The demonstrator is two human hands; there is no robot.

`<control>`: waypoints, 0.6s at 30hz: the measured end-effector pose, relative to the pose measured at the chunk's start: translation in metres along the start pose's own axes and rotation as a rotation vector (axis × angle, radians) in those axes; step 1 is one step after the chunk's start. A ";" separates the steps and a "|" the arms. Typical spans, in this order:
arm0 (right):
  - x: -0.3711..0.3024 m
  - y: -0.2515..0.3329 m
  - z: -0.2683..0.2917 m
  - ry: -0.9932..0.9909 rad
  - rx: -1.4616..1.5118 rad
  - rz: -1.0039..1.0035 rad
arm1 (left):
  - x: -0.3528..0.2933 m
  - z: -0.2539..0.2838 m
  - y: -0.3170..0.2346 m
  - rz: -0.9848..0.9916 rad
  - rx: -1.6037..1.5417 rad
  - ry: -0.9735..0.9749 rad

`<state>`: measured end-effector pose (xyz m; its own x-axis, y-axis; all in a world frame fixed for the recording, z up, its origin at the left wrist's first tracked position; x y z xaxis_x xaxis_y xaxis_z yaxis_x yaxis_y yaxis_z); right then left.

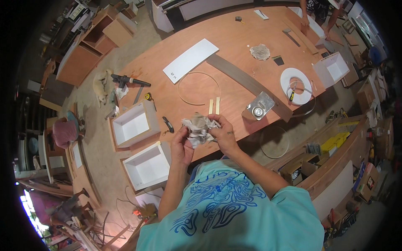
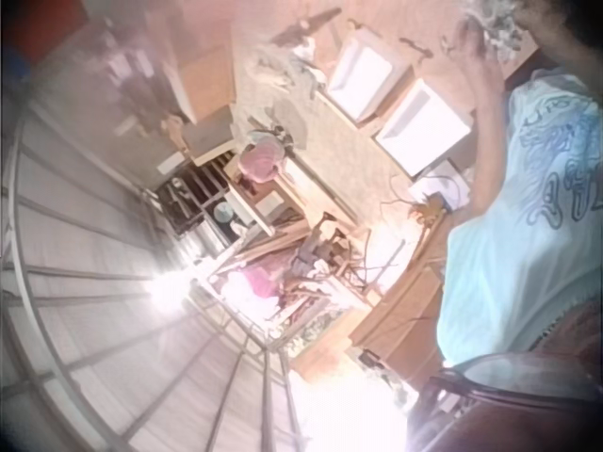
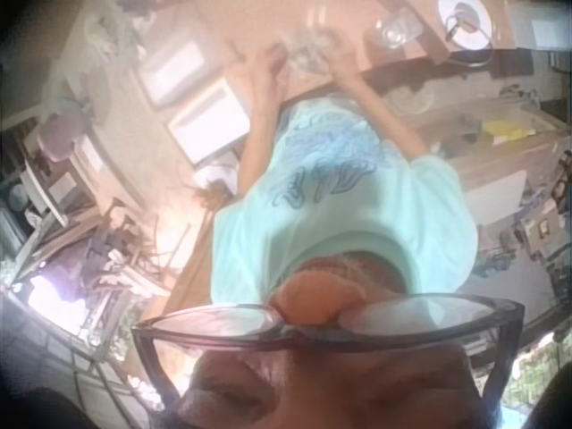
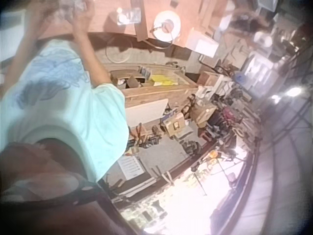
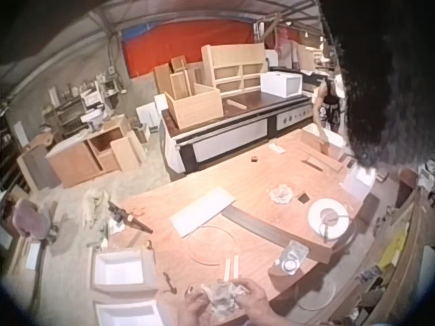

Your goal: The person applies thin wooden strips to the edges of white drawer boxes on a workbench. They measure, cut, and fit the strips along the drawer fronts and sides, occasionally wiping the surfaces with a cloth.

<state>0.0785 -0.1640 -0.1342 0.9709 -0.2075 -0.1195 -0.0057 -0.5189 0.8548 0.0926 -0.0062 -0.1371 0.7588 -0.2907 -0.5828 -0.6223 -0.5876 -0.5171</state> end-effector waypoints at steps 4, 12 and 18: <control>0.007 0.029 -0.001 0.102 -0.489 0.419 | -0.018 -0.019 -0.007 -0.173 0.090 -0.017; -0.002 0.042 -0.037 0.279 -0.140 0.381 | -0.005 0.004 0.004 -0.079 0.033 -0.063; 0.006 0.002 0.016 0.038 0.326 -0.121 | -0.022 0.006 -0.029 -0.311 0.085 -0.106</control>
<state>0.0803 -0.1799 -0.1412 0.9774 -0.1008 -0.1858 0.0394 -0.7766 0.6287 0.0928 0.0218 -0.1127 0.8936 -0.0245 -0.4483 -0.3810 -0.5697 -0.7282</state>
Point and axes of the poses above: each hand's wrist, its own x-axis towards the middle knuckle, its own z-axis out of the back of the hand, y = z × x, the point moved 8 cm from there along x, towards the middle knuckle, and after that the axes turned 12 degrees about z, right-handed, at the moved point
